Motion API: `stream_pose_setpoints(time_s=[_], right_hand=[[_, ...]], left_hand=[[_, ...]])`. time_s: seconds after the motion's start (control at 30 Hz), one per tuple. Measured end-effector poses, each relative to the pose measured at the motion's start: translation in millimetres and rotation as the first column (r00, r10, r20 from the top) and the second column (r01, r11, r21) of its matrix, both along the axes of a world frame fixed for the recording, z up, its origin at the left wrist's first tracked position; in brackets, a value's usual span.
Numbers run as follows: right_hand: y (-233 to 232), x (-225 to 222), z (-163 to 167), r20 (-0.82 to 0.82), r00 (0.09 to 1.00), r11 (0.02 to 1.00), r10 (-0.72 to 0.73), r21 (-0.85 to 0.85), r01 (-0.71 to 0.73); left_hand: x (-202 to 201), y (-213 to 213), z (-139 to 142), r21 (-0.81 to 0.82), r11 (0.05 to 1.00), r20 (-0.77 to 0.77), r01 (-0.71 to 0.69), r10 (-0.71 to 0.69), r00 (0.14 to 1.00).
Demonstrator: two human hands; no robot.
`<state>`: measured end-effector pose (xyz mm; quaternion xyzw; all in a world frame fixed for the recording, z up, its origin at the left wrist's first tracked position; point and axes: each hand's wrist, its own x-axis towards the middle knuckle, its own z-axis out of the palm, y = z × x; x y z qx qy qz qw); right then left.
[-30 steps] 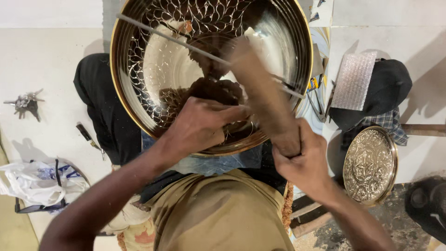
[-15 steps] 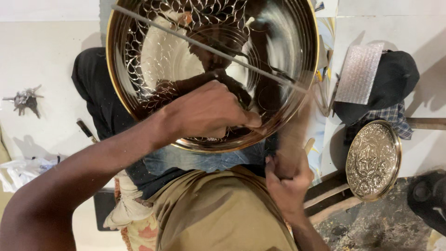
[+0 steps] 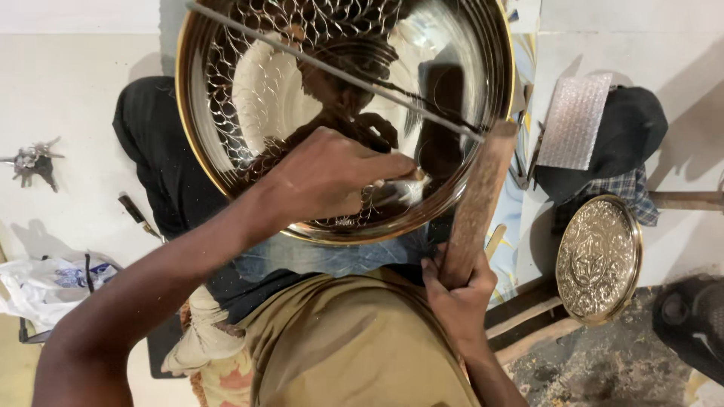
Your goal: The person hammers a large round metal plate with a wooden mallet while holding a metal rod across the surface. The person repeatedly strikes the plate to create or refine a patterned texture.
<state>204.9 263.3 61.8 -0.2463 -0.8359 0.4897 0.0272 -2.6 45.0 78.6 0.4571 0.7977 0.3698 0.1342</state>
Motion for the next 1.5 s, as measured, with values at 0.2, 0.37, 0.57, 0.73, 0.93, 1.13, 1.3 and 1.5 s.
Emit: stream_pose_setpoints(time_s=[0.2, 0.37, 0.57, 0.73, 0.93, 1.13, 1.3, 1.5], right_hand=[[8.0, -10.4, 2.7, 0.01, 0.998, 0.996, 0.07, -0.051, -0.069], [26.4, -20.3, 14.5, -0.185, 0.973, 0.986, 0.139, 0.118, -0.118], [28.2, -45.1, 36.4, -0.054, 0.966, 0.95, 0.252, 0.207, -0.236], [26.4, -74.9, 64.8, 0.073, 0.895, 0.856, 0.44, 0.267, -0.442], [34.2, -107.6, 87.3, 0.205, 0.814, 0.754, 0.544, 0.307, -0.581], [27.6, -138.5, 114.5, 0.248, 0.693, 0.592, 0.676, 0.377, -0.712], [14.2, -153.6, 133.6, 0.364, 0.594, 0.428, 0.718, 0.443, -0.788], [12.3, -145.1, 136.5, 0.34, 0.562, 0.364, 0.754, 0.497, -0.788]], left_hand=[[-0.9, -4.8, -4.7, 0.079, 0.997, -0.101, -0.022, 0.03, 0.994], [-8.9, -0.9, 0.9, 0.074, 0.996, -0.119, 0.044, -0.035, 0.992], [-4.4, 3.4, 3.6, -0.129, 0.991, -0.028, 0.029, -0.033, 0.999], [10.2, -1.1, -1.5, -0.061, 0.994, -0.05, -0.095, 0.092, 0.995], [31.6, -5.7, -1.6, 0.251, 0.916, -0.073, -0.312, 0.339, 0.938], [51.5, -7.4, -12.7, 0.245, 0.833, -0.004, -0.496, 0.512, 0.859], [60.6, -7.0, -18.6, 0.28, 0.8, -0.015, -0.531, 0.557, 0.83], [63.0, -8.9, -7.7, 0.231, 0.807, 0.038, -0.544, 0.551, 0.833]])
